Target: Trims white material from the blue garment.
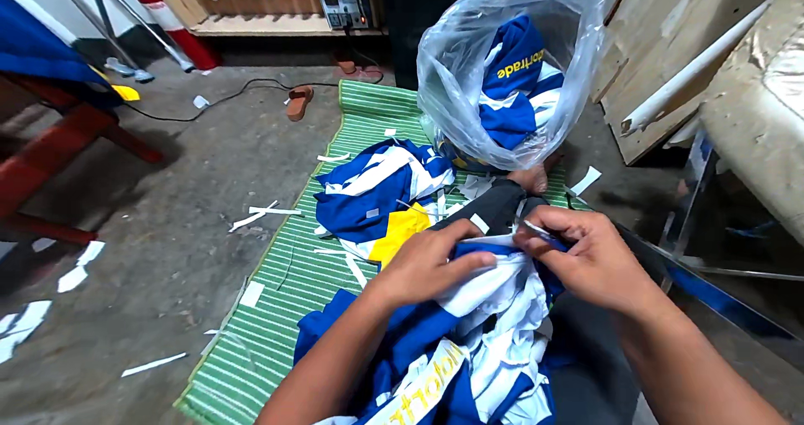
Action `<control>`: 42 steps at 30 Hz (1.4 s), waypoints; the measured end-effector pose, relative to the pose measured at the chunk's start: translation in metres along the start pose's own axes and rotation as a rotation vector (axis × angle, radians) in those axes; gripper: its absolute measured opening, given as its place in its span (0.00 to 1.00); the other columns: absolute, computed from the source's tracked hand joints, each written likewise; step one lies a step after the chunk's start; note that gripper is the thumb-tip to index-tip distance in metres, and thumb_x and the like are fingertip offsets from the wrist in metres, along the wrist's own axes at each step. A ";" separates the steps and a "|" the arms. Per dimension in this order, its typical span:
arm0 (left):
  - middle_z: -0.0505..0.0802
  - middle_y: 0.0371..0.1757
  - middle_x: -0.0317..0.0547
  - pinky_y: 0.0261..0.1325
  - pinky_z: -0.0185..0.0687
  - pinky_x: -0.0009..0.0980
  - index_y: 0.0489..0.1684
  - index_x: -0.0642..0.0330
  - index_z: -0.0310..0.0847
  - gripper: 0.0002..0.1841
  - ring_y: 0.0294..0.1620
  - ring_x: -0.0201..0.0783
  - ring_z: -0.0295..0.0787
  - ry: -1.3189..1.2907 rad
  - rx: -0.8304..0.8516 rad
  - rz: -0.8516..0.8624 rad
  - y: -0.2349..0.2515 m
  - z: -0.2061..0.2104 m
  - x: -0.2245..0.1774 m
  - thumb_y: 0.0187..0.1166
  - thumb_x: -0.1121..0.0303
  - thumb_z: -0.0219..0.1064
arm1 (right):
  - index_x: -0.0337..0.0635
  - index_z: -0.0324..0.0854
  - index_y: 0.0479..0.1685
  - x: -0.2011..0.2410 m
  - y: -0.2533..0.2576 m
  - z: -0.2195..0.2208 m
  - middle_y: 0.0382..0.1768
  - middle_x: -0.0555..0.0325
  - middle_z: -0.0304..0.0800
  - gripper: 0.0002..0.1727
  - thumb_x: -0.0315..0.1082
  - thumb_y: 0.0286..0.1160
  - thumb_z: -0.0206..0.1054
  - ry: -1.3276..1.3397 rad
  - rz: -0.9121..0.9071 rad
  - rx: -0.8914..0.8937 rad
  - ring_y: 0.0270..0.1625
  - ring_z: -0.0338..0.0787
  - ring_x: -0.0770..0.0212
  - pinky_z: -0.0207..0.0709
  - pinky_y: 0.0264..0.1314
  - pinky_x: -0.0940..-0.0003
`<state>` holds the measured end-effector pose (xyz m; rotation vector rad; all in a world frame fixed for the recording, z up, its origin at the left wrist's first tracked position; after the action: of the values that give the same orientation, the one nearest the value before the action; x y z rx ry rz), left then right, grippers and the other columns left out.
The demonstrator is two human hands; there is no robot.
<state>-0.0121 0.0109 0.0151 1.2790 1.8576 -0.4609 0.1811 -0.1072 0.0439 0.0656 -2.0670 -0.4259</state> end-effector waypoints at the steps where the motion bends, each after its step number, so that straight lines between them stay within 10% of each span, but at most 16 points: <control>1: 0.93 0.36 0.37 0.45 0.88 0.36 0.55 0.57 0.85 0.17 0.37 0.28 0.90 -0.061 0.007 -0.036 -0.002 -0.005 0.010 0.84 0.53 0.64 | 0.52 0.83 0.29 -0.005 -0.003 -0.001 0.23 0.74 0.83 0.05 0.31 0.71 0.67 0.031 0.003 -0.035 0.25 0.80 0.82 0.75 0.27 0.85; 5: 0.93 0.32 0.37 0.41 0.89 0.25 0.40 0.63 0.86 0.04 0.32 0.26 0.90 -0.257 -0.118 -0.030 -0.001 -0.014 0.016 0.80 0.74 0.66 | 0.50 0.81 0.28 -0.023 -0.016 0.002 0.20 0.79 0.75 0.06 0.35 0.72 0.67 0.070 0.036 0.059 0.22 0.69 0.88 0.60 0.23 0.90; 9: 0.92 0.36 0.38 0.43 0.88 0.25 0.40 0.62 0.87 0.04 0.36 0.27 0.89 -0.221 -0.273 0.166 0.010 -0.013 -0.006 0.79 0.76 0.65 | 0.50 0.87 0.31 -0.017 -0.014 0.008 0.22 0.77 0.84 0.07 0.37 0.74 0.67 0.048 0.037 0.080 0.25 0.79 0.87 0.71 0.27 0.89; 13: 0.89 0.59 0.36 0.56 0.81 0.30 0.70 0.55 0.72 0.26 0.57 0.28 0.85 -0.505 -0.363 -0.023 0.016 0.005 -0.014 0.79 0.51 0.67 | 0.50 0.86 0.32 -0.012 -0.011 0.008 0.25 0.76 0.86 0.05 0.33 0.76 0.69 0.166 -0.012 -0.106 0.27 0.82 0.83 0.79 0.32 0.86; 15: 0.90 0.60 0.39 0.62 0.84 0.31 0.78 0.59 0.66 0.34 0.58 0.28 0.87 -0.708 -0.251 -0.157 0.021 0.024 -0.018 0.74 0.57 0.73 | 0.50 0.87 0.34 -0.011 -0.012 0.012 0.27 0.76 0.88 0.04 0.32 0.76 0.69 0.221 -0.023 -0.147 0.30 0.85 0.83 0.82 0.36 0.85; 20: 0.96 0.36 0.40 0.52 0.91 0.29 0.41 0.66 0.88 0.06 0.40 0.28 0.93 -0.853 -0.076 -0.211 0.027 0.035 -0.020 0.70 0.77 0.75 | 0.53 0.87 0.33 -0.016 -0.017 0.005 0.26 0.77 0.88 0.05 0.33 0.77 0.70 0.301 0.009 -0.190 0.29 0.85 0.82 0.82 0.35 0.85; 25: 0.94 0.35 0.38 0.49 0.89 0.25 0.42 0.65 0.86 0.04 0.38 0.24 0.91 -0.705 -0.097 -0.143 0.023 0.037 -0.023 0.76 0.76 0.72 | 0.53 0.87 0.35 -0.020 -0.024 0.002 0.26 0.78 0.87 0.05 0.35 0.79 0.69 0.277 0.031 -0.234 0.29 0.85 0.84 0.81 0.35 0.87; 29: 0.93 0.31 0.36 0.45 0.88 0.24 0.37 0.63 0.86 0.04 0.35 0.23 0.90 -0.597 -0.160 -0.172 0.018 0.031 -0.019 0.76 0.73 0.73 | 0.59 0.80 0.37 -0.030 -0.049 -0.025 0.25 0.84 0.74 0.27 0.69 0.84 0.49 0.171 0.146 -0.058 0.25 0.68 0.88 0.59 0.25 0.90; 42: 0.94 0.31 0.38 0.44 0.90 0.26 0.40 0.63 0.85 0.03 0.34 0.26 0.92 -0.599 -0.239 -0.161 0.014 0.031 -0.020 0.76 0.73 0.72 | 0.58 0.76 0.27 -0.038 -0.090 -0.036 0.20 0.82 0.67 0.25 0.61 0.90 0.50 0.201 0.277 0.128 0.19 0.62 0.87 0.53 0.21 0.90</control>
<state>0.0166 -0.0161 0.0141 0.7272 1.4521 -0.6085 0.2196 -0.1929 -0.0003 -0.0975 -1.8684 -0.1118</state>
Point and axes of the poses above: each hand's wrist, its own y-axis towards the middle knuckle, its own z-axis out of the palm, x = y × z, the point moved 2 cm from there along y, towards the middle knuckle
